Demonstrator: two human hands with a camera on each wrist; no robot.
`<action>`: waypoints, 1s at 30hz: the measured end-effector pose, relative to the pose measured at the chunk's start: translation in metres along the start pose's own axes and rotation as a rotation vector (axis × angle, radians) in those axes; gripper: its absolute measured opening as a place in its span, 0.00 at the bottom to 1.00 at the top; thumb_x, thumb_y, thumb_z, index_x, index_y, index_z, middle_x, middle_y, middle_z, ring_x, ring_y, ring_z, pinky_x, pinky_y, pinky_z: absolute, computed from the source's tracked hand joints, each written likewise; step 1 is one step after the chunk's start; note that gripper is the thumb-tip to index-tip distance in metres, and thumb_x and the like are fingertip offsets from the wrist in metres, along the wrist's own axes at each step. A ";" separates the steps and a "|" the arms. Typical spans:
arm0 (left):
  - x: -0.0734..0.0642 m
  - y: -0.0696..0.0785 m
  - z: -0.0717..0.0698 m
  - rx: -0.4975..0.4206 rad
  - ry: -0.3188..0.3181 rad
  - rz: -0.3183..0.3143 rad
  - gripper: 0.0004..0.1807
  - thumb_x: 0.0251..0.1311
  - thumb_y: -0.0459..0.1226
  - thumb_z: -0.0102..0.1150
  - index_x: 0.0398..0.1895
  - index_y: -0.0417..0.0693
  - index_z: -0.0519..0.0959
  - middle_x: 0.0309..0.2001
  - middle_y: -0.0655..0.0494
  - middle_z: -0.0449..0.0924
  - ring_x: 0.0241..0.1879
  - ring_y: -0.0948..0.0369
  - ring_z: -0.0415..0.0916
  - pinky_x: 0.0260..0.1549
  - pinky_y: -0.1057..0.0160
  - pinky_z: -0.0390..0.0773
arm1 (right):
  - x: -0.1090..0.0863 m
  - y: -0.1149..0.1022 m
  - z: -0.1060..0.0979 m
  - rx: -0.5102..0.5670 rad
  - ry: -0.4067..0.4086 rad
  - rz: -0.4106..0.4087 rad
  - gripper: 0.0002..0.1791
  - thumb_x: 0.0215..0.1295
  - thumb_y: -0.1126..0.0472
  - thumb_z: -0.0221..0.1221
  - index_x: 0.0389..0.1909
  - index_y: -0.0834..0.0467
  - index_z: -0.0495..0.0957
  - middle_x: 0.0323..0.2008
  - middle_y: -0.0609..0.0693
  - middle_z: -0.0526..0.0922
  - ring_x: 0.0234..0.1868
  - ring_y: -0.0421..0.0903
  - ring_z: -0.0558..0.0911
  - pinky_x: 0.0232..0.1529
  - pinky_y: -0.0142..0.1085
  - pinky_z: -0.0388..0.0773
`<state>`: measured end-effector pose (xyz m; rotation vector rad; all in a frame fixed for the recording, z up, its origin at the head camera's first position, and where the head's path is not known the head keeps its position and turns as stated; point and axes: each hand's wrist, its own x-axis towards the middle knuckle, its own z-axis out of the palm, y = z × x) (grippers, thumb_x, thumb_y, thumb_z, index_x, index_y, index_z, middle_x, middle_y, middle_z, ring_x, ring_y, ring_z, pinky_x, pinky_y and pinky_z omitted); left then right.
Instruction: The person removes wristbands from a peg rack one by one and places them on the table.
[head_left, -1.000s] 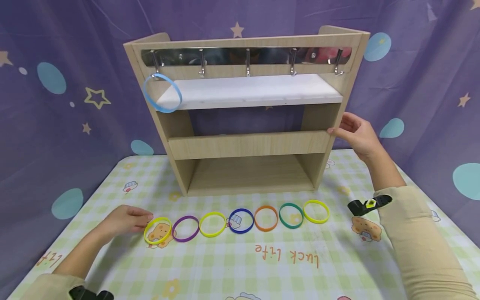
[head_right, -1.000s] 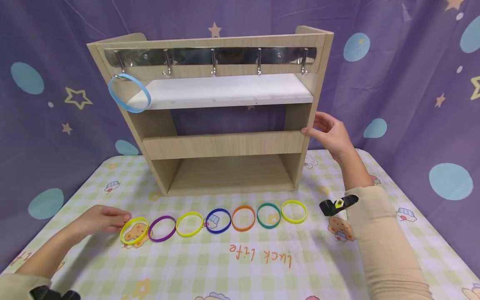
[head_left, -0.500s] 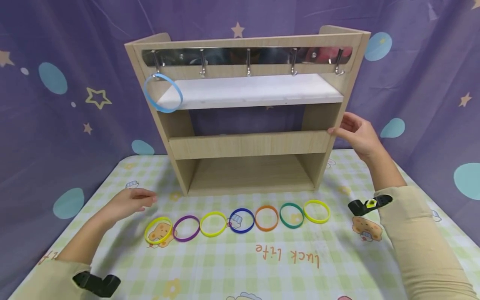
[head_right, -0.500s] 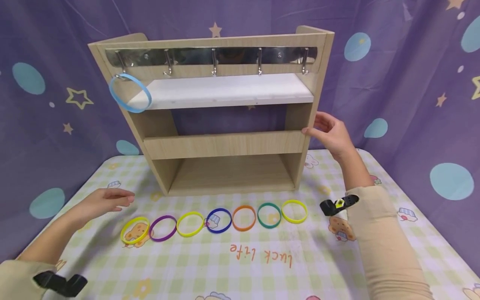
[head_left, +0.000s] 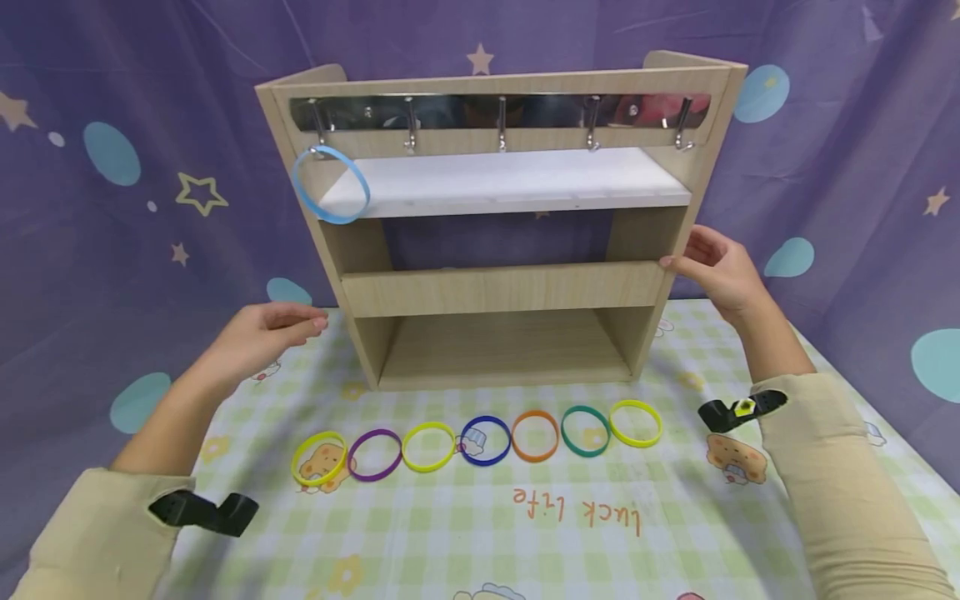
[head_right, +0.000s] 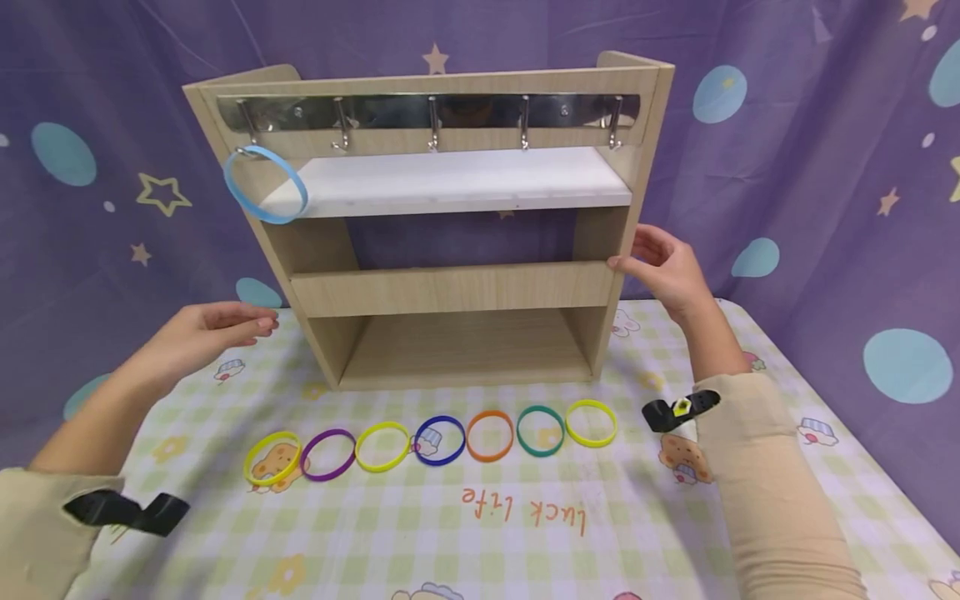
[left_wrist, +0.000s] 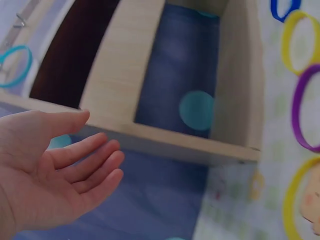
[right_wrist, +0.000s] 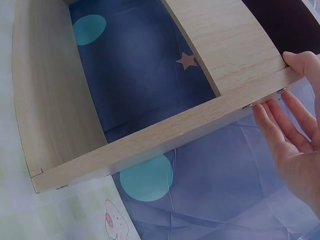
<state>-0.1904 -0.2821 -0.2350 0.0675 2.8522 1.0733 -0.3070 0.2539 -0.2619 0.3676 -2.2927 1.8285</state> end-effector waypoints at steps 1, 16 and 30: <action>0.000 0.005 -0.002 0.006 0.011 0.007 0.33 0.69 0.58 0.44 0.67 0.46 0.67 0.66 0.38 0.69 0.64 0.41 0.68 0.44 0.49 0.80 | 0.000 0.000 0.000 0.007 -0.001 -0.003 0.28 0.59 0.64 0.65 0.61 0.55 0.70 0.41 0.29 0.80 0.44 0.26 0.79 0.43 0.15 0.76; 0.004 0.053 -0.020 -0.052 0.222 0.091 0.30 0.65 0.57 0.51 0.60 0.47 0.74 0.35 0.87 0.77 0.37 0.83 0.75 0.44 0.73 0.75 | 0.003 0.003 -0.002 0.133 -0.020 -0.034 0.22 0.56 0.69 0.65 0.49 0.47 0.76 0.38 0.32 0.83 0.41 0.28 0.81 0.41 0.17 0.78; 0.006 0.076 -0.025 -0.646 0.296 0.277 0.13 0.59 0.38 0.64 0.45 0.44 0.78 0.33 0.67 0.86 0.37 0.71 0.83 0.39 0.77 0.83 | 0.007 0.004 -0.004 0.118 -0.033 -0.013 0.24 0.56 0.69 0.66 0.51 0.47 0.75 0.40 0.30 0.82 0.42 0.27 0.81 0.42 0.16 0.78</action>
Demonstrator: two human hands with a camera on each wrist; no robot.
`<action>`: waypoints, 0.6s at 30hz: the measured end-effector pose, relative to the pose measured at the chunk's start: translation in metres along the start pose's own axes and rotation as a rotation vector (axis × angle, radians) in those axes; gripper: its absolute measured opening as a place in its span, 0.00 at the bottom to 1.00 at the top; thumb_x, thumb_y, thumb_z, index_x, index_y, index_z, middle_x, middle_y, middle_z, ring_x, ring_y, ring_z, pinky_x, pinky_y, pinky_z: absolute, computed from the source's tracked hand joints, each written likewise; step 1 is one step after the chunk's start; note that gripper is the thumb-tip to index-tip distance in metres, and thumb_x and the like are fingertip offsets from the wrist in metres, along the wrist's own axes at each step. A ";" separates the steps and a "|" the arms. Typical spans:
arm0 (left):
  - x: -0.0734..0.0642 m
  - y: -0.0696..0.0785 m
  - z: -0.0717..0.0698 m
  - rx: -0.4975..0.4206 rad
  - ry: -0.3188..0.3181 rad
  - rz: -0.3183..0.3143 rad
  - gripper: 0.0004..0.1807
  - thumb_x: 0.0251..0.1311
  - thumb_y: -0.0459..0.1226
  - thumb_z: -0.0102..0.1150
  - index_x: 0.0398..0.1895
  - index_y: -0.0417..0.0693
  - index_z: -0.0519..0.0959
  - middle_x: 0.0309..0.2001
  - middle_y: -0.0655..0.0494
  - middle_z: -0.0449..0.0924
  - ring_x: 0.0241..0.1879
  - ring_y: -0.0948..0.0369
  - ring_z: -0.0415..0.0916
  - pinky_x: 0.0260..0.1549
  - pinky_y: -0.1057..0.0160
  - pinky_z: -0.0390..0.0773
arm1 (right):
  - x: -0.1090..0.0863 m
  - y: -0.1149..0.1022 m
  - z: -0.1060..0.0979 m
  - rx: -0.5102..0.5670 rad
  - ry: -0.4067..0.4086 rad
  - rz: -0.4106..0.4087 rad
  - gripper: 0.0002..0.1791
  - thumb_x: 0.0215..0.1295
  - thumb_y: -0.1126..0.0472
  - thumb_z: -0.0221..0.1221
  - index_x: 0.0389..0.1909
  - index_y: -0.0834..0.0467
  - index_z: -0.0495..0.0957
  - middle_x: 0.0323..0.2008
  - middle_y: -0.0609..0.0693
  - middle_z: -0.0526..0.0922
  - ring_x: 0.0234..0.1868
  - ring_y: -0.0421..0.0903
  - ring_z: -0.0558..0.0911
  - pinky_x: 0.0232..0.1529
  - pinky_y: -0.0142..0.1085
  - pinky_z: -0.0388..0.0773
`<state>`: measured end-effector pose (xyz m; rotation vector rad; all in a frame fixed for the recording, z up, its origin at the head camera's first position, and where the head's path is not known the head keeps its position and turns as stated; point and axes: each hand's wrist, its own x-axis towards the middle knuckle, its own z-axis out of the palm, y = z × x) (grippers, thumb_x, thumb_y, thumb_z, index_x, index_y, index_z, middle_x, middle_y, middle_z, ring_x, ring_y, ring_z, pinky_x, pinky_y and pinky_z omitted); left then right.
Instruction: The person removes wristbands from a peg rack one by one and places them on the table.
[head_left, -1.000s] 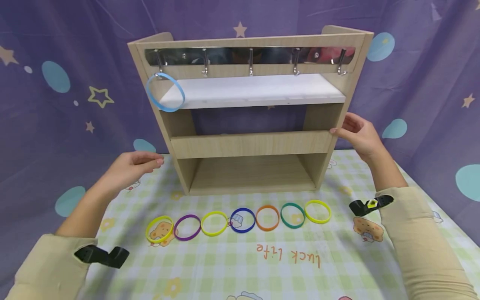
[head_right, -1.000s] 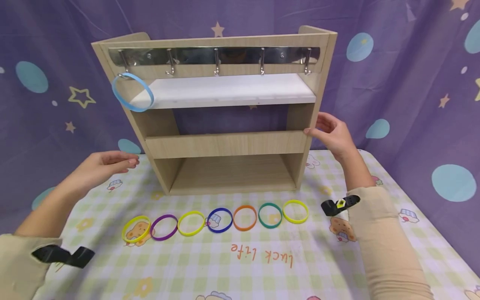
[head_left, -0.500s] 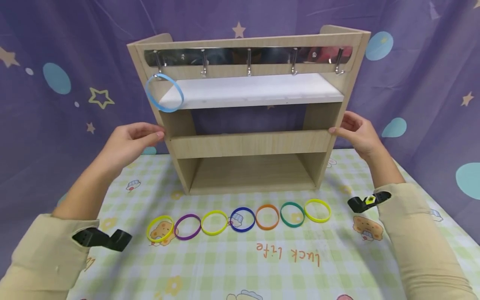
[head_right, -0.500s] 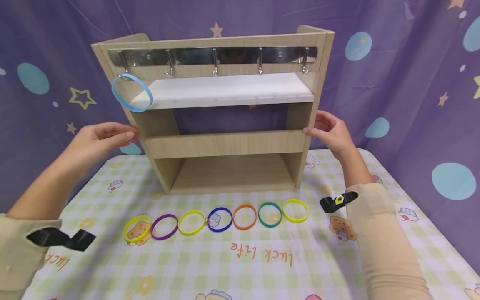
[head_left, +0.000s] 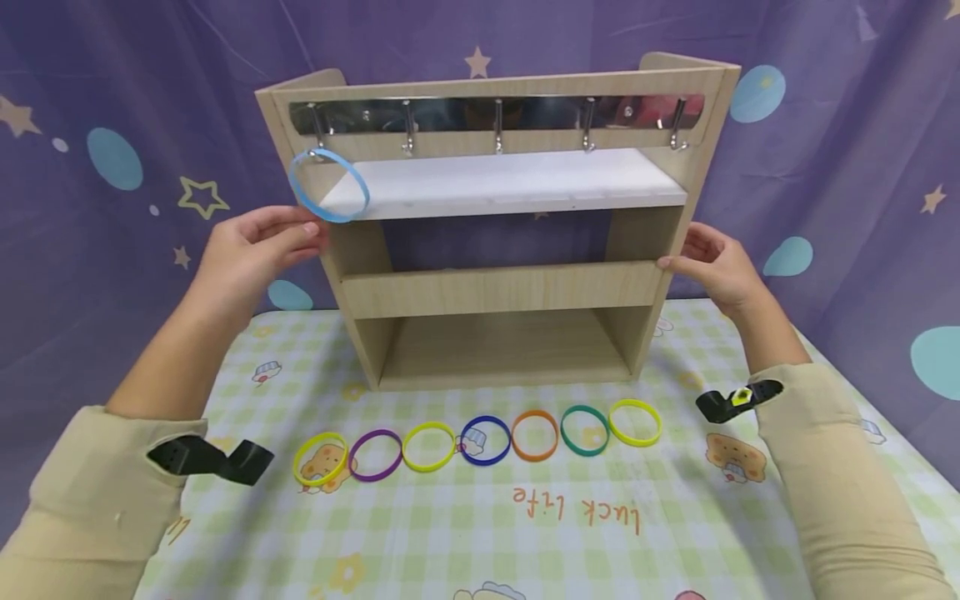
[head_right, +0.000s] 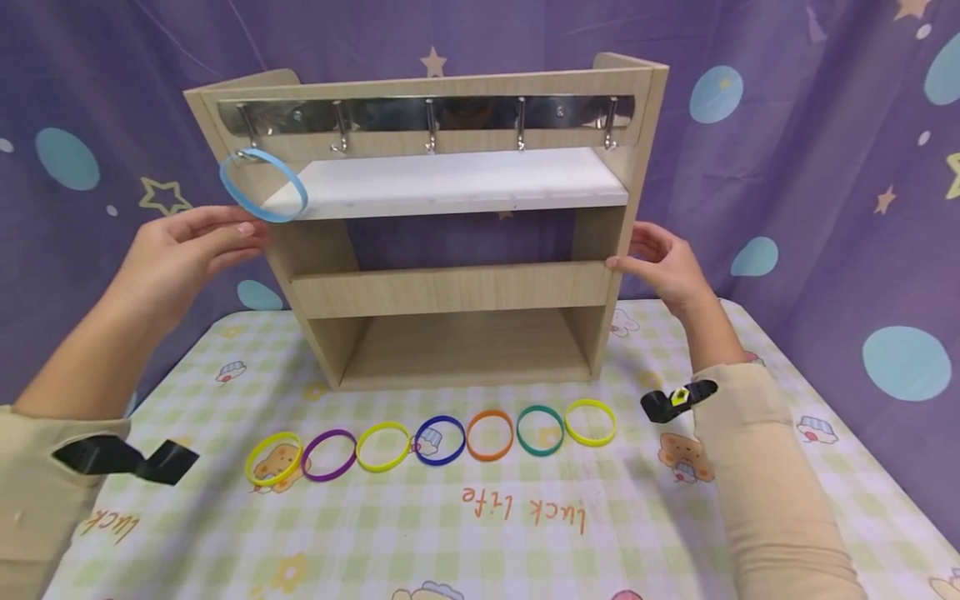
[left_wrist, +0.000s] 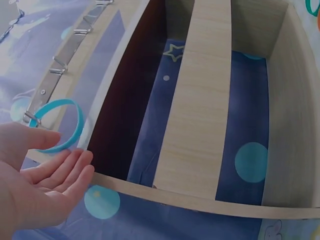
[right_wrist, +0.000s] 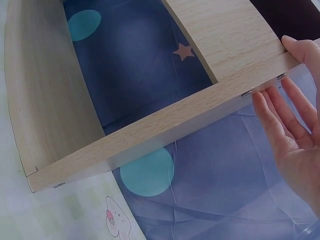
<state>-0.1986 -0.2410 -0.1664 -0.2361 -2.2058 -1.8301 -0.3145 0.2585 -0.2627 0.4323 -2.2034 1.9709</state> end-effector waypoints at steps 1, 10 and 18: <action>0.001 0.001 0.001 -0.052 0.004 0.005 0.13 0.58 0.37 0.65 0.45 0.44 0.78 0.34 0.65 0.87 0.37 0.70 0.84 0.39 0.76 0.84 | 0.000 0.000 0.000 0.004 0.000 0.001 0.24 0.56 0.69 0.66 0.52 0.47 0.75 0.40 0.30 0.82 0.43 0.28 0.81 0.42 0.16 0.78; 0.005 0.004 0.007 -0.288 0.105 -0.029 0.12 0.53 0.33 0.69 0.40 0.45 0.80 0.31 0.58 0.87 0.35 0.65 0.86 0.39 0.72 0.86 | 0.000 0.002 0.000 0.014 0.014 0.014 0.24 0.55 0.70 0.66 0.51 0.48 0.75 0.39 0.31 0.83 0.41 0.28 0.81 0.41 0.16 0.78; 0.008 0.002 0.013 -0.514 0.130 -0.007 0.05 0.51 0.24 0.66 0.29 0.39 0.80 0.26 0.52 0.85 0.30 0.61 0.86 0.35 0.68 0.87 | 0.000 0.001 0.000 0.021 0.015 0.009 0.24 0.55 0.70 0.66 0.52 0.49 0.75 0.39 0.31 0.83 0.41 0.28 0.81 0.41 0.17 0.78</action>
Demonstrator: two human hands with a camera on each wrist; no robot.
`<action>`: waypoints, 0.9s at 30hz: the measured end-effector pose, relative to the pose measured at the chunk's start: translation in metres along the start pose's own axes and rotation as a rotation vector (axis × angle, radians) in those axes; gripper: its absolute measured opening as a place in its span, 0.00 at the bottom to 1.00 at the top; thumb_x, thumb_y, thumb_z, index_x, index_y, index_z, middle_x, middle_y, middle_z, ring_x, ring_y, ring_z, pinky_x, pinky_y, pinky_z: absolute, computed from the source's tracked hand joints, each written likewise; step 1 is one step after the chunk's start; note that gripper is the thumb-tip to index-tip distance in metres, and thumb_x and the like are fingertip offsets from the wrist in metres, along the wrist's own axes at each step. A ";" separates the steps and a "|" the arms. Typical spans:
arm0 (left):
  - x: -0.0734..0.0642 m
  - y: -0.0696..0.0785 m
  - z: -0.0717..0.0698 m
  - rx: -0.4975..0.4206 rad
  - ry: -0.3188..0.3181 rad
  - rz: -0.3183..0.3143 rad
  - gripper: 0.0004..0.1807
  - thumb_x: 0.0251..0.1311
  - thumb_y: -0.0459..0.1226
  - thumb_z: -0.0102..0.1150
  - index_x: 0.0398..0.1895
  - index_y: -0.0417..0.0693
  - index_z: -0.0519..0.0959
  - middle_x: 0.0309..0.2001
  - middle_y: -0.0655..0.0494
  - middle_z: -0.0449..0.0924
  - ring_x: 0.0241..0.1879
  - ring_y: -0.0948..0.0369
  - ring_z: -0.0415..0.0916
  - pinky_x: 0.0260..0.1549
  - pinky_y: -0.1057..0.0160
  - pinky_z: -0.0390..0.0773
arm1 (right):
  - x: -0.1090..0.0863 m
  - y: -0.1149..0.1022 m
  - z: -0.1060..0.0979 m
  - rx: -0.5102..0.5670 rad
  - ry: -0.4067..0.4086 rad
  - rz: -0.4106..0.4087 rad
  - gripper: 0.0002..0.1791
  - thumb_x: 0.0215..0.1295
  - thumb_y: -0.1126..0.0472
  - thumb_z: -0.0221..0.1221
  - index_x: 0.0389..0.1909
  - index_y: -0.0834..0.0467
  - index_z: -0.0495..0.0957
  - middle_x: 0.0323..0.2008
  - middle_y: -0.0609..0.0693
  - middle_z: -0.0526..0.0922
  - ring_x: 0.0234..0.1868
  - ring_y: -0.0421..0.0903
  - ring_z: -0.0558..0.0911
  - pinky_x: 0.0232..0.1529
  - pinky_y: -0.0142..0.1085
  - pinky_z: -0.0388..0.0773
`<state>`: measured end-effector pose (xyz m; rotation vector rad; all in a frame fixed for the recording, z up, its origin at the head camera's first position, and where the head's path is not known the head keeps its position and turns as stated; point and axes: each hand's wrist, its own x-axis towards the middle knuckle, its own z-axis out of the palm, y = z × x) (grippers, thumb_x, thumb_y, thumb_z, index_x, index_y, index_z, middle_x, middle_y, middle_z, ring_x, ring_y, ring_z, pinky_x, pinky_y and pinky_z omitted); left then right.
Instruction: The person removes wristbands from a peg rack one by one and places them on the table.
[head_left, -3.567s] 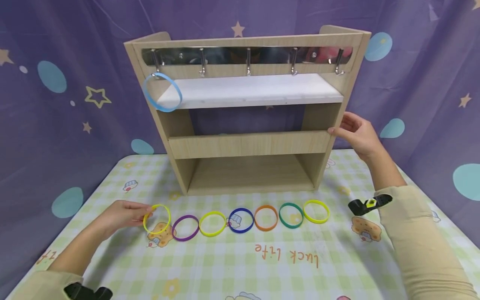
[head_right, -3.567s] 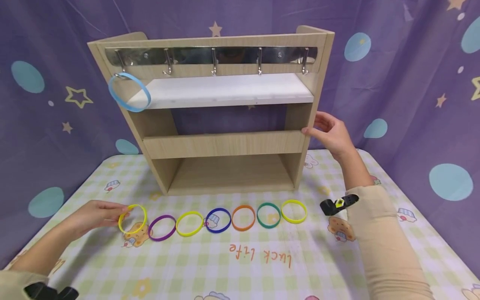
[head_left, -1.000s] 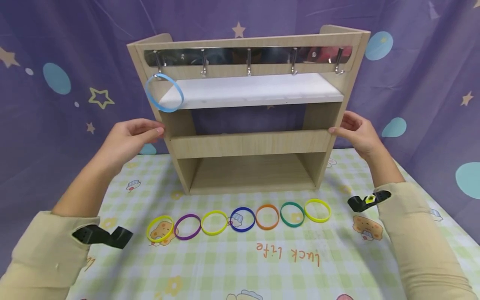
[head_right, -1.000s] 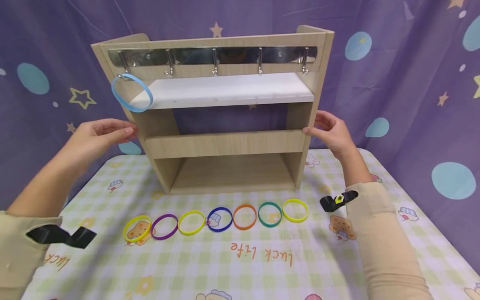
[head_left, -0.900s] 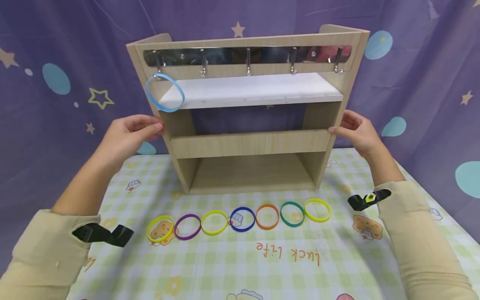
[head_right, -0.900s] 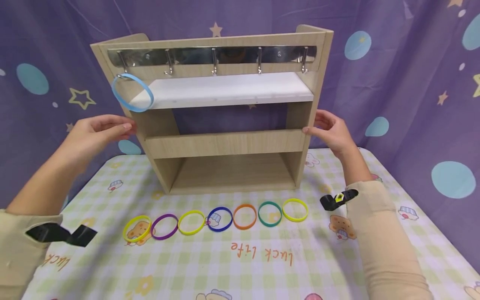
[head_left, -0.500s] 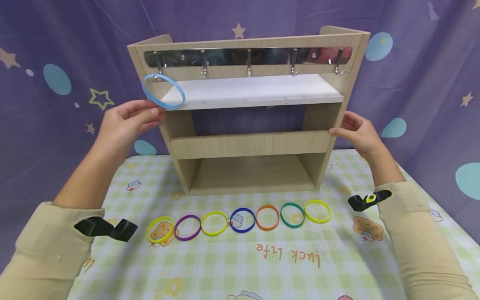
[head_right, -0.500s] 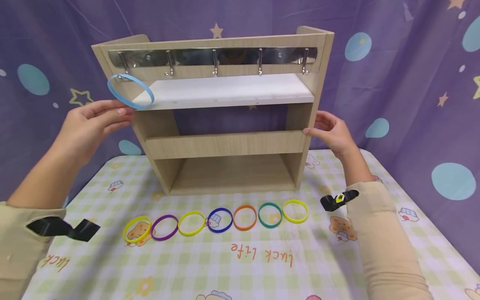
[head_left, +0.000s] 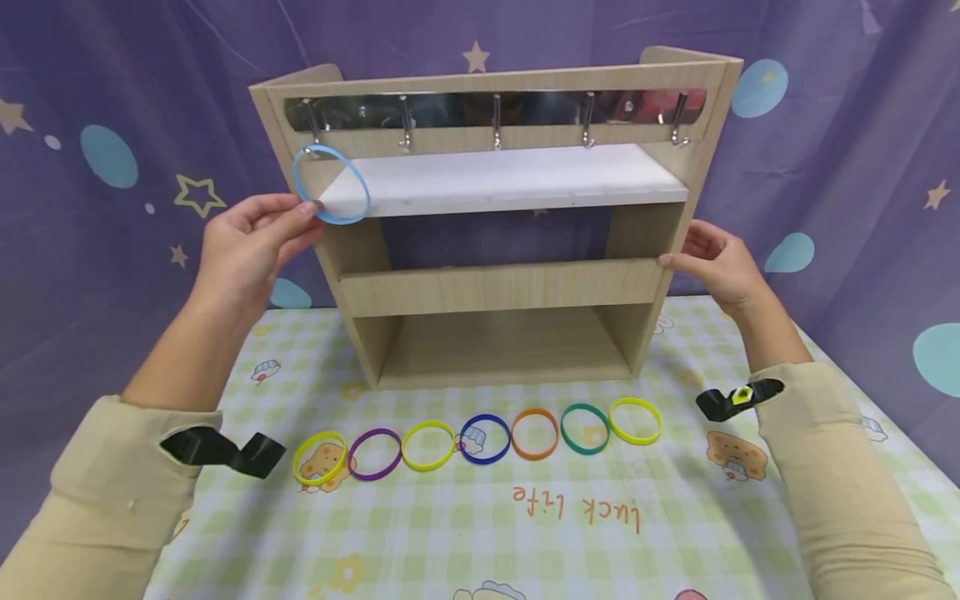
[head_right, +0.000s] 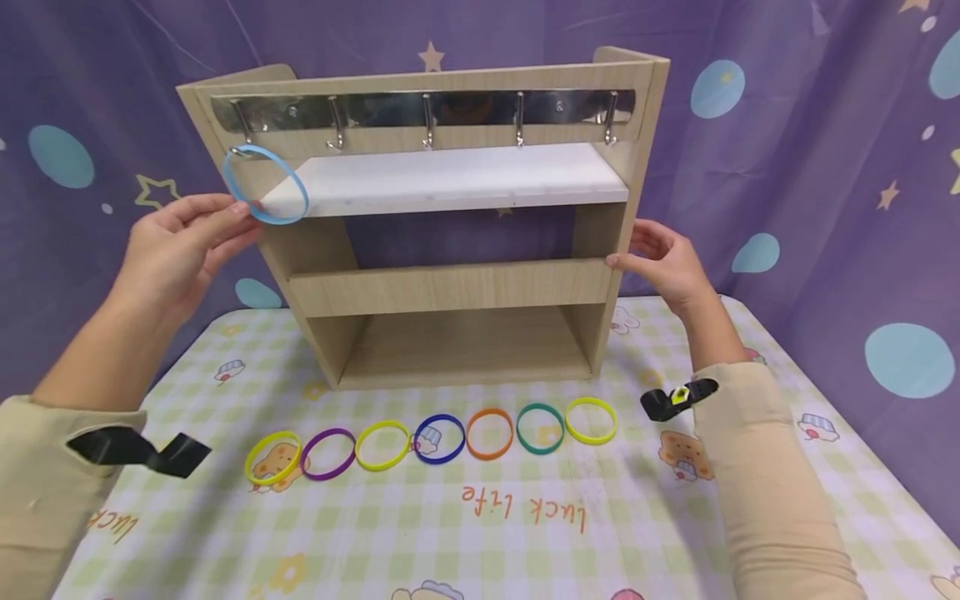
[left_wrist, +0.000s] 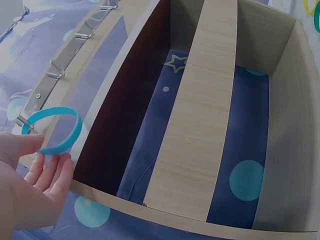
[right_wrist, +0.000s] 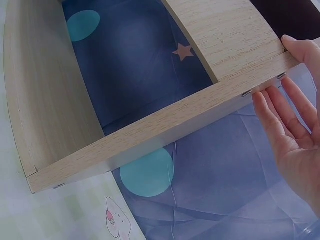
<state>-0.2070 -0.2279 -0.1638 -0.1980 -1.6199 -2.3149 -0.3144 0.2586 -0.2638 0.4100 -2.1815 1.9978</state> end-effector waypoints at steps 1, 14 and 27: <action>0.000 0.000 0.001 -0.018 -0.003 0.004 0.05 0.51 0.23 0.65 0.29 0.38 0.80 0.26 0.51 0.85 0.30 0.61 0.86 0.35 0.67 0.87 | 0.000 0.000 0.000 0.001 0.001 0.000 0.24 0.55 0.70 0.66 0.52 0.48 0.75 0.39 0.31 0.83 0.41 0.28 0.81 0.41 0.17 0.78; -0.001 0.004 0.007 -0.181 0.017 0.024 0.07 0.49 0.19 0.64 0.31 0.35 0.85 0.28 0.48 0.86 0.30 0.58 0.86 0.34 0.64 0.88 | -0.001 -0.001 0.001 -0.006 -0.001 0.009 0.25 0.55 0.69 0.67 0.54 0.50 0.74 0.39 0.31 0.82 0.42 0.28 0.80 0.42 0.16 0.77; -0.005 0.013 0.011 -0.258 0.002 0.002 0.06 0.52 0.21 0.63 0.31 0.34 0.84 0.27 0.46 0.86 0.28 0.56 0.86 0.35 0.61 0.88 | -0.001 -0.001 0.000 -0.009 -0.003 0.008 0.25 0.56 0.69 0.66 0.54 0.50 0.74 0.39 0.31 0.82 0.42 0.29 0.80 0.42 0.16 0.78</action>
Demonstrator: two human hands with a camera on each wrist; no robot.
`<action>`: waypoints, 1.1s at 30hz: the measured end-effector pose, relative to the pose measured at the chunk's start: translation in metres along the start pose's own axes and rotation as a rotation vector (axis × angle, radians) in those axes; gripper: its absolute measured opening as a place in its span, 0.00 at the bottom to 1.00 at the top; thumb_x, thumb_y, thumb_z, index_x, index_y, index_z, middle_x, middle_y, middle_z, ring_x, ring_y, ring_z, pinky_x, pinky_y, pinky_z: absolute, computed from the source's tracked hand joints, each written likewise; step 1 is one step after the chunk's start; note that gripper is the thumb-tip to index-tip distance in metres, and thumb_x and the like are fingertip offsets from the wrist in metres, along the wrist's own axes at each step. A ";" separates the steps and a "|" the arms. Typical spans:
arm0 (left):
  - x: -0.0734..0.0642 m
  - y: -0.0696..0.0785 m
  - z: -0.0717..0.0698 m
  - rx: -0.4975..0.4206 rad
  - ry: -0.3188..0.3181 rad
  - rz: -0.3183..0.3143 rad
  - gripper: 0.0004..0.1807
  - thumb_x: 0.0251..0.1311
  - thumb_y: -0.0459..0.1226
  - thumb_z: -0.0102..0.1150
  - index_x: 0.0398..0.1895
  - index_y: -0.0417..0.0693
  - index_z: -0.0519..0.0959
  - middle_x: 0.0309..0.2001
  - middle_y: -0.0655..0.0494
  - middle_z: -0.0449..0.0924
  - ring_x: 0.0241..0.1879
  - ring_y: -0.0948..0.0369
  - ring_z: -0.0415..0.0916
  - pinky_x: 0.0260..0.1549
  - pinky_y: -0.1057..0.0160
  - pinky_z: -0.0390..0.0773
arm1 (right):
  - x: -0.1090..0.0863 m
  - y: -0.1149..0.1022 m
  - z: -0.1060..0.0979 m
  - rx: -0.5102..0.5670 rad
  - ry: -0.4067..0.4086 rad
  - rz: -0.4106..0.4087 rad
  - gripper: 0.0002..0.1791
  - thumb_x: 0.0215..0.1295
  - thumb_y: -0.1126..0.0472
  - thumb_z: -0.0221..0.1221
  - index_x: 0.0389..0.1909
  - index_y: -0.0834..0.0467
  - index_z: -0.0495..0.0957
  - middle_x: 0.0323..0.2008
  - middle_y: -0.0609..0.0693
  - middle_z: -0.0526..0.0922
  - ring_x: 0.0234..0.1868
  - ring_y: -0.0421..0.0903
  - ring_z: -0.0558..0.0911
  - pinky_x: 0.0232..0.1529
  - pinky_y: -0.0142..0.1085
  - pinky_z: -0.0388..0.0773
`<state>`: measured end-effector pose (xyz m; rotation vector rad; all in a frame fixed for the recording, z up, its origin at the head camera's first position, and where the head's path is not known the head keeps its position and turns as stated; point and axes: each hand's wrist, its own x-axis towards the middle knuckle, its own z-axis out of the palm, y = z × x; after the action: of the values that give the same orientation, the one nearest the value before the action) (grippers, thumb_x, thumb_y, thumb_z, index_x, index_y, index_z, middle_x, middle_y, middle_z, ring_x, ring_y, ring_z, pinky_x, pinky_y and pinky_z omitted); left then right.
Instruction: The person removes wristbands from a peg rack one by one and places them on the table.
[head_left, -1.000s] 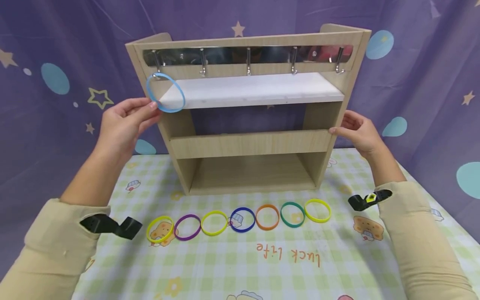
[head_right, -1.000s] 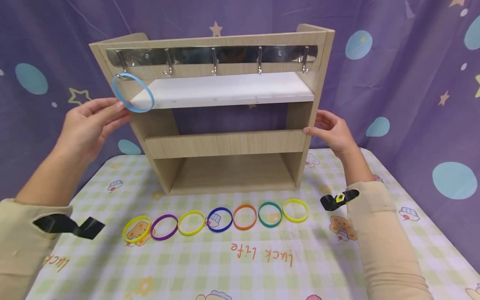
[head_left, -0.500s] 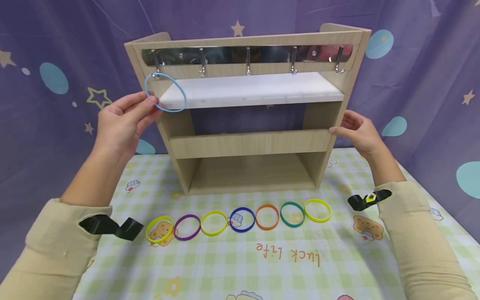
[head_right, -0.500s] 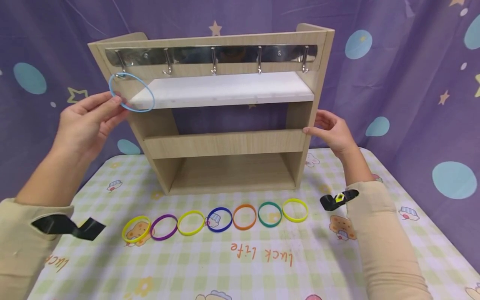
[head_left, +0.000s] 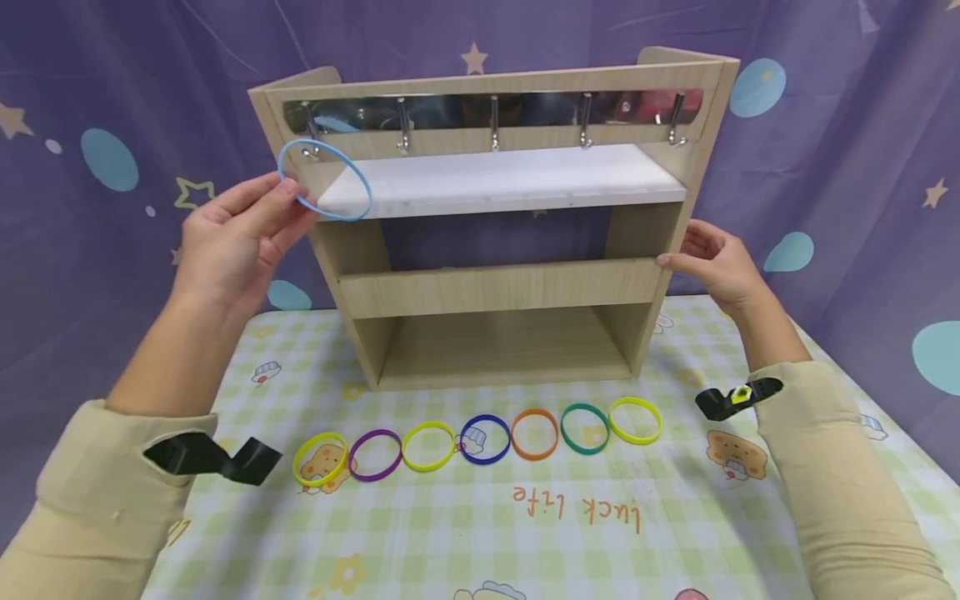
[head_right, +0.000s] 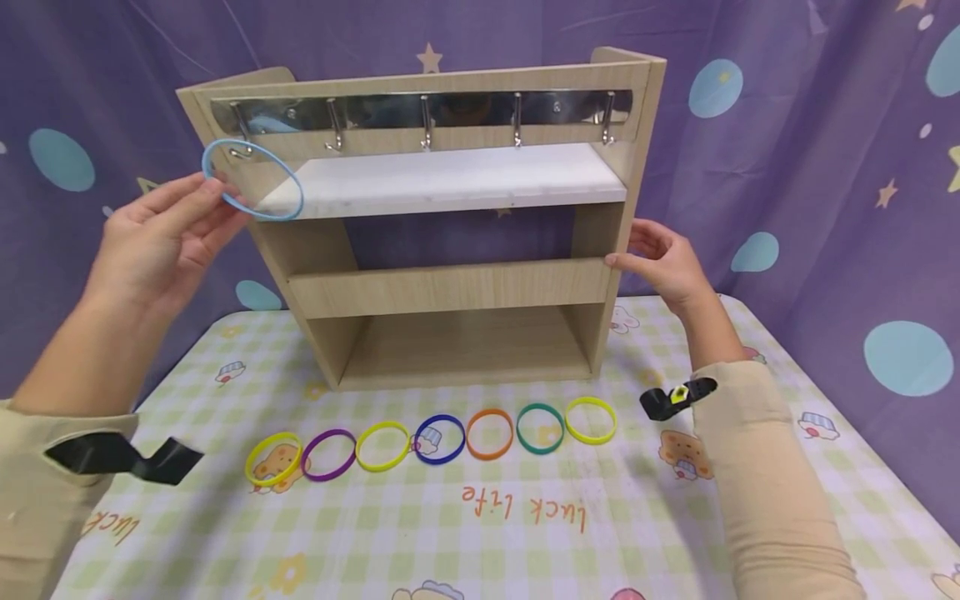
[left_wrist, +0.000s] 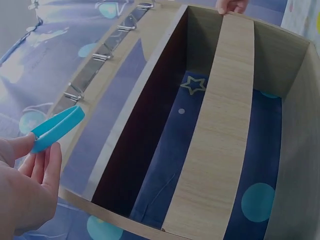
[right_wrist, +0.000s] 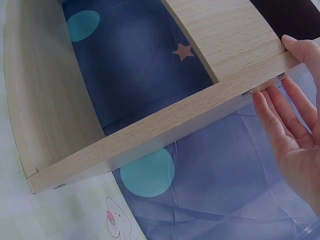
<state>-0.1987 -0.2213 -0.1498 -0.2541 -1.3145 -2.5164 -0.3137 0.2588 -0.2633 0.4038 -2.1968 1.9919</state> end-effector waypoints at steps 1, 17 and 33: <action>0.000 0.001 0.000 -0.018 -0.007 -0.002 0.06 0.52 0.20 0.62 0.31 0.33 0.84 0.27 0.45 0.86 0.28 0.56 0.86 0.34 0.60 0.88 | 0.000 0.000 0.000 0.004 0.001 -0.002 0.25 0.56 0.69 0.66 0.54 0.50 0.74 0.39 0.32 0.82 0.42 0.29 0.80 0.42 0.16 0.78; -0.006 0.012 -0.027 -0.158 -0.010 -0.090 0.06 0.59 0.22 0.56 0.37 0.30 0.82 0.31 0.41 0.84 0.31 0.52 0.84 0.37 0.55 0.88 | 0.002 -0.002 0.000 -0.023 0.010 0.005 0.27 0.56 0.68 0.67 0.57 0.51 0.72 0.40 0.30 0.81 0.43 0.28 0.79 0.42 0.16 0.77; -0.012 0.009 -0.053 -0.249 -0.101 -0.168 0.11 0.65 0.22 0.47 0.39 0.27 0.81 0.31 0.38 0.83 0.32 0.50 0.84 0.42 0.57 0.87 | -0.002 -0.002 0.000 -0.067 0.006 0.026 0.28 0.57 0.65 0.66 0.59 0.51 0.71 0.40 0.29 0.80 0.44 0.28 0.78 0.42 0.15 0.77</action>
<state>-0.1860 -0.2672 -0.1764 -0.3403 -1.0962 -2.8460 -0.3117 0.2591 -0.2617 0.3618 -2.2699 1.9231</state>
